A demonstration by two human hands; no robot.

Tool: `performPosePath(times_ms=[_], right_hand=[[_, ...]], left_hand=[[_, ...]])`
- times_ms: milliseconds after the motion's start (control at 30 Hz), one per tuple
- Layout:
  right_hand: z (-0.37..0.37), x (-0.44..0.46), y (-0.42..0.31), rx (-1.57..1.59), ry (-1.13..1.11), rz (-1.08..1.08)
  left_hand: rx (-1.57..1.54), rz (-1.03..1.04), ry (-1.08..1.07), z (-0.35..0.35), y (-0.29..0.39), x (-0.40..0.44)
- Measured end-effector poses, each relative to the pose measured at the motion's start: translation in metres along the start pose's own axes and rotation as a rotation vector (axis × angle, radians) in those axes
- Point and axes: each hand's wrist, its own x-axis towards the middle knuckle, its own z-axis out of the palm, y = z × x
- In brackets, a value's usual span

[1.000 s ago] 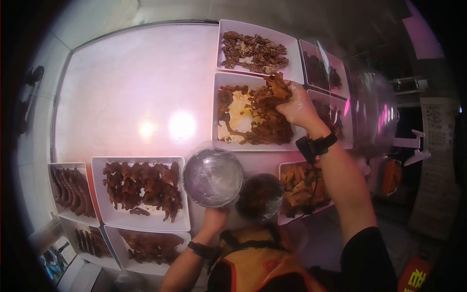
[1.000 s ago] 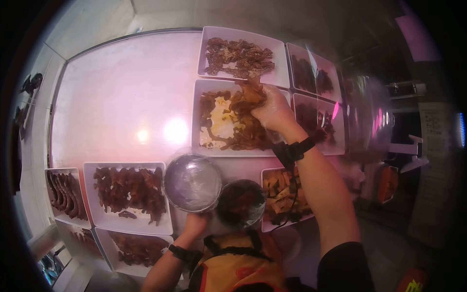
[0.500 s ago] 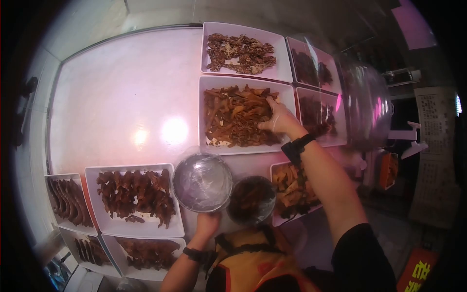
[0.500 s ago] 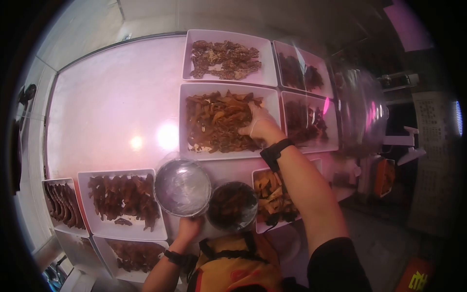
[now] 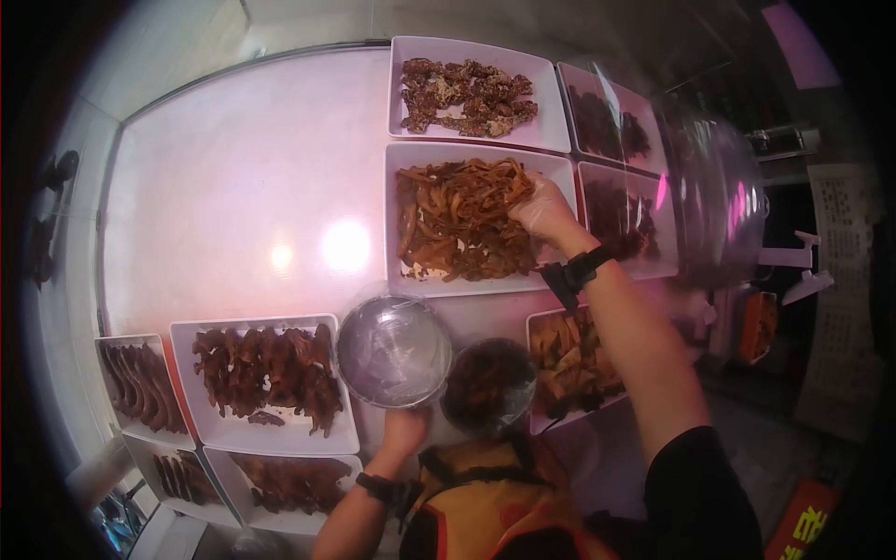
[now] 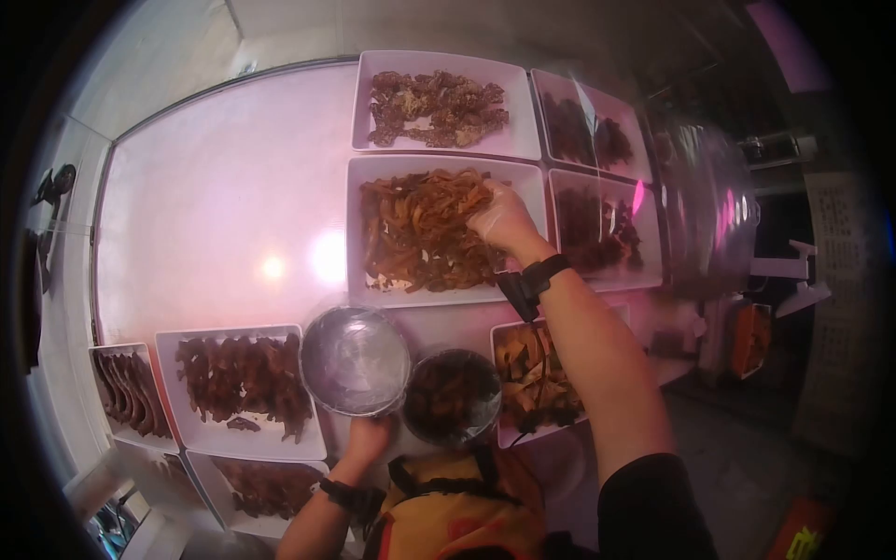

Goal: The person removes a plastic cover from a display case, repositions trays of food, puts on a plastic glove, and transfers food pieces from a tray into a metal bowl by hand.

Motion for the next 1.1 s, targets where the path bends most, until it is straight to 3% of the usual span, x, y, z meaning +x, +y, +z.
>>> performPosePath(times_ms=[100,233,533,867,933,1100], right_hand=[[-0.04,-0.022,-0.061,0.026,-0.07,0.087],[-0.055,-0.033,-0.077,0.164,-0.077,-0.061],[-0.08,-0.06,-0.123,0.254,0.03,-0.091],[-0.091,-0.077,-0.144,0.391,0.106,-0.016],[-0.092,-0.078,-0.147,0.45,0.071,-0.119],[-0.068,-0.062,-0.113,0.44,0.074,-0.084]], left_hand=[[0.032,-0.015,0.005,0.003,-0.005,0.0],[0.017,-0.051,0.011,0.002,0.001,0.001],[-0.045,-0.156,-0.026,-0.002,0.001,-0.002],[-0.042,-0.135,-0.002,-0.001,0.002,-0.002],[-0.021,-0.161,0.003,-0.001,0.004,-0.002],[0.002,-0.077,0.019,0.001,-0.008,0.0]])
